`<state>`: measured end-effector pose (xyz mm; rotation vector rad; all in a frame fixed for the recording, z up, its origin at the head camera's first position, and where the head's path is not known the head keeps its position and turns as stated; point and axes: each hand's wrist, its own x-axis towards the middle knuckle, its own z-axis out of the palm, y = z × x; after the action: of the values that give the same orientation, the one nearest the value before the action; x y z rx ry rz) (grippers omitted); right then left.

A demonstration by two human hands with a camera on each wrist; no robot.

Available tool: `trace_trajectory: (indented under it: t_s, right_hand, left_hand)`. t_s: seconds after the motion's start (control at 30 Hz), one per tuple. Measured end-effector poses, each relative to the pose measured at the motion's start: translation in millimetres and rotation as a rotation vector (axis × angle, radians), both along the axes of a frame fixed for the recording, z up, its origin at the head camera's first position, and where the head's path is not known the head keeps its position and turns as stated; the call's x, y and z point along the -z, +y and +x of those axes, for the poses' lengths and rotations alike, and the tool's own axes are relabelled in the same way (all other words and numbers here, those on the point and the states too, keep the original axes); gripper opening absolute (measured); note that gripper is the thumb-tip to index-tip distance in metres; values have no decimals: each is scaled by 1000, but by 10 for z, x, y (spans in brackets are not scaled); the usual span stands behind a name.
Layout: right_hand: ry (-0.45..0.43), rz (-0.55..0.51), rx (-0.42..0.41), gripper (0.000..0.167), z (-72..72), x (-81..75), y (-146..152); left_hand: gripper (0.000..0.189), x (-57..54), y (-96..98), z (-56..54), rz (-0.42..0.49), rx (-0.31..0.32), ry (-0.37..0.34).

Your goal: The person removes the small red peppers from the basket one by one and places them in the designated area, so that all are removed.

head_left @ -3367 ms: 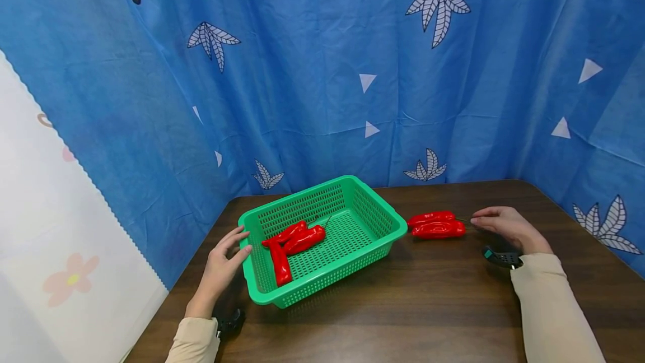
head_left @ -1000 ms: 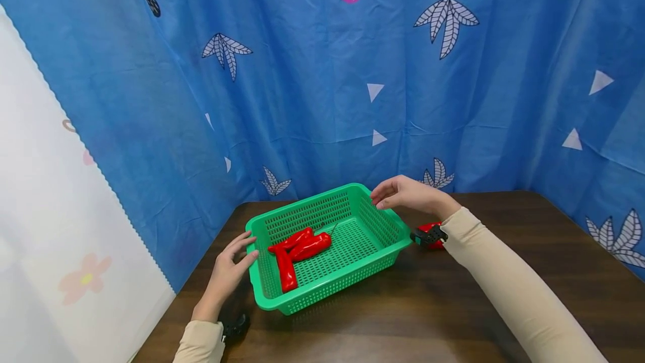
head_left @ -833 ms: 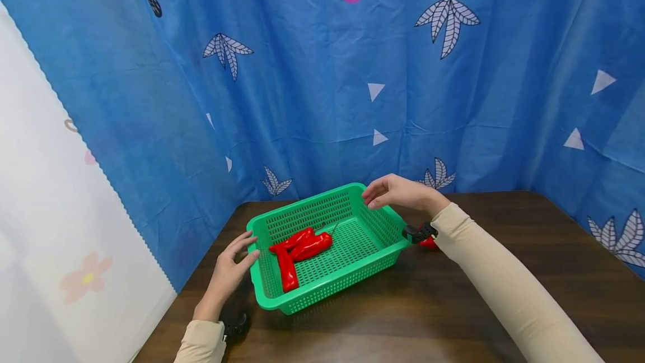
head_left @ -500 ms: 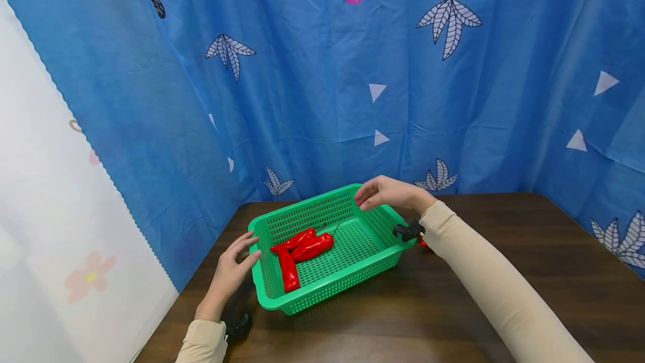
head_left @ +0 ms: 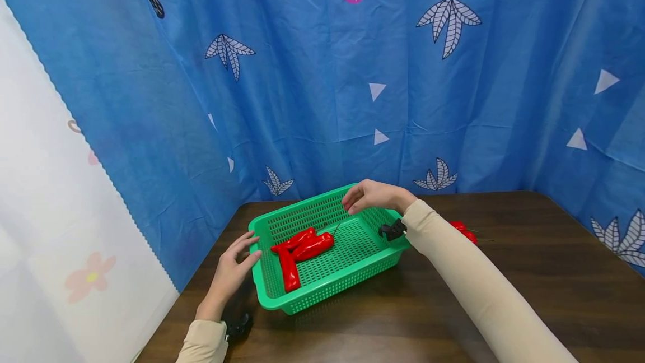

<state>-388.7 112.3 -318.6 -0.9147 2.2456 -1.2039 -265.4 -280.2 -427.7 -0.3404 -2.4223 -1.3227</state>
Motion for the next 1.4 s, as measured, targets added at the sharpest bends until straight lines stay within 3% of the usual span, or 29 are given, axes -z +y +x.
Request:
trace_trajectory:
  t_s: [0.57, 0.93, 1.4]
  right_hand:
    - [-52, 39, -35, 41, -133, 117, -177]
    - [-91, 80, 12, 39, -164, 266, -322]
    - [-101, 113, 32, 50, -174, 361, -490]
  left_hand:
    - [43, 32, 6, -22, 8, 4, 1]
    - [43, 41, 9, -9, 3, -11, 5]
    - [44, 18, 47, 12, 27, 2, -4]
